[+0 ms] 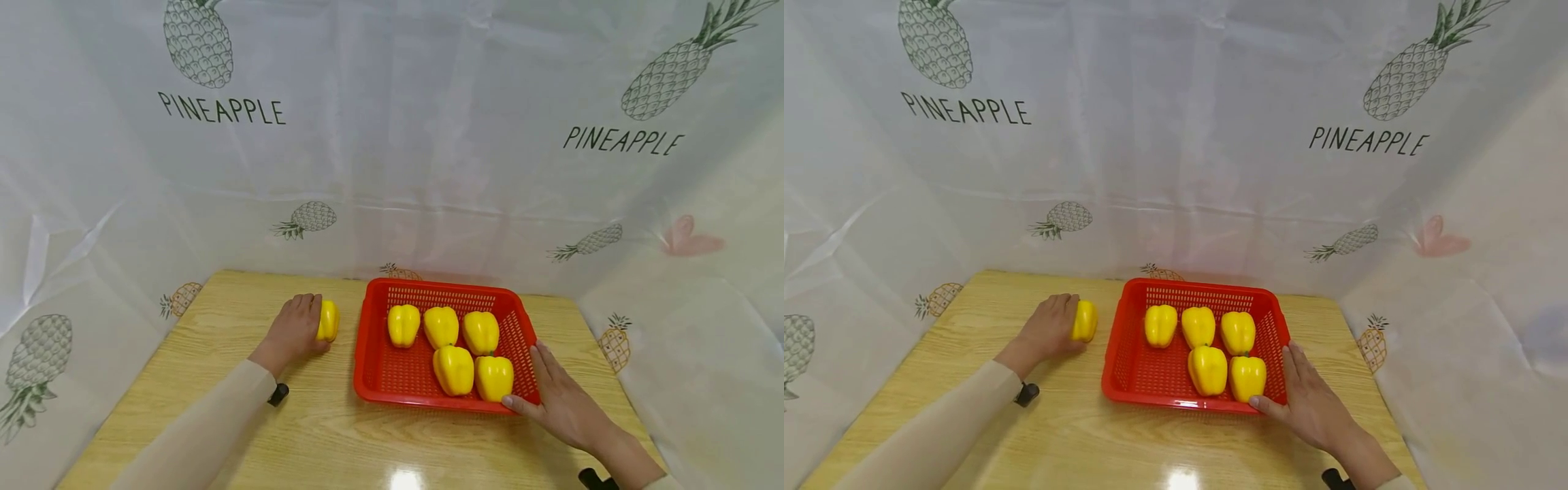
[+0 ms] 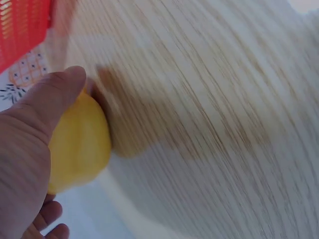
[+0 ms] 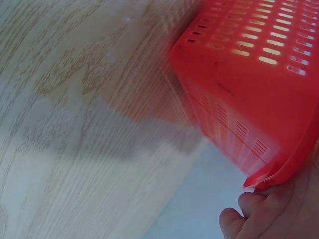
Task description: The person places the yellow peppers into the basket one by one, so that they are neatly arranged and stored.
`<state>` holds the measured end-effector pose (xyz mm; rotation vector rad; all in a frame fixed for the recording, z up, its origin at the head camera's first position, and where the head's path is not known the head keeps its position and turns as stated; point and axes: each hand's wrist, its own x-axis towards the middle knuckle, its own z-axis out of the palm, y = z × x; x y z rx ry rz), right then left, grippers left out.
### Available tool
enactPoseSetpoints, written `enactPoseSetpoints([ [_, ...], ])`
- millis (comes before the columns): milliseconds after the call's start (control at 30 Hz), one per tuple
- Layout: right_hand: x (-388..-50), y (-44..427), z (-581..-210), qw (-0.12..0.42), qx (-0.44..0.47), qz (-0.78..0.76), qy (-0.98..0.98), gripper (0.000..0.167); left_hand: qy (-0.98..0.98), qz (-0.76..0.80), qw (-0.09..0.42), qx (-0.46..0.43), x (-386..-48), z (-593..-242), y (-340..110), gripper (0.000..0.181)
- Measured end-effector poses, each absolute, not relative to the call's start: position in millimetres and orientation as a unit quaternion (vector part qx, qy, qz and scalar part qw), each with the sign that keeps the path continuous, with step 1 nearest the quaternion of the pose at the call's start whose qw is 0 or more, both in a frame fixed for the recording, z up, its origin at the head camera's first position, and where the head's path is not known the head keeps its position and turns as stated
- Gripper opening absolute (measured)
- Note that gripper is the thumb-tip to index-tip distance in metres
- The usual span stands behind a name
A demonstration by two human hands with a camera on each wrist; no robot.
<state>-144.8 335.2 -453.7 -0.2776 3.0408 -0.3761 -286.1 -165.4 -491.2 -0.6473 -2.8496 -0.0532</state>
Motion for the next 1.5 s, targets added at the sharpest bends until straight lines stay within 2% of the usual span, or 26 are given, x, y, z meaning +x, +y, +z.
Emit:
enactPoseSetpoints([
  [467, -145.6, 335.5, -455.7, 0.030, -0.091, -0.121, 0.988, 0.115, -0.962, -0.001, 0.135, -0.235, -295.7, -502.1, -169.3, 0.091],
  [700, -146.0, 335.5, -456.4, 0.026, -0.092, -0.121, 0.988, 0.115, -0.958, 0.015, 0.160, -0.238, -300.2, -499.3, -171.6, 0.090],
  [900, -145.8, 335.9, -457.0, 0.022, -0.092, -0.118, 0.989, 0.115, -0.941, 0.041, 0.217, -0.256, -302.0, -487.2, -168.3, 0.086],
  [1033, -145.7, 335.7, -457.1, 0.022, -0.092, -0.121, 0.988, 0.115, -0.932, 0.054, 0.238, -0.266, -300.9, -477.6, -164.9, 0.086],
  [1500, -145.6, 336.1, -457.0, 0.026, -0.093, -0.121, 0.988, 0.115, -0.918, 0.053, 0.266, -0.288, -290.8, -431.7, -144.1, 0.092],
])
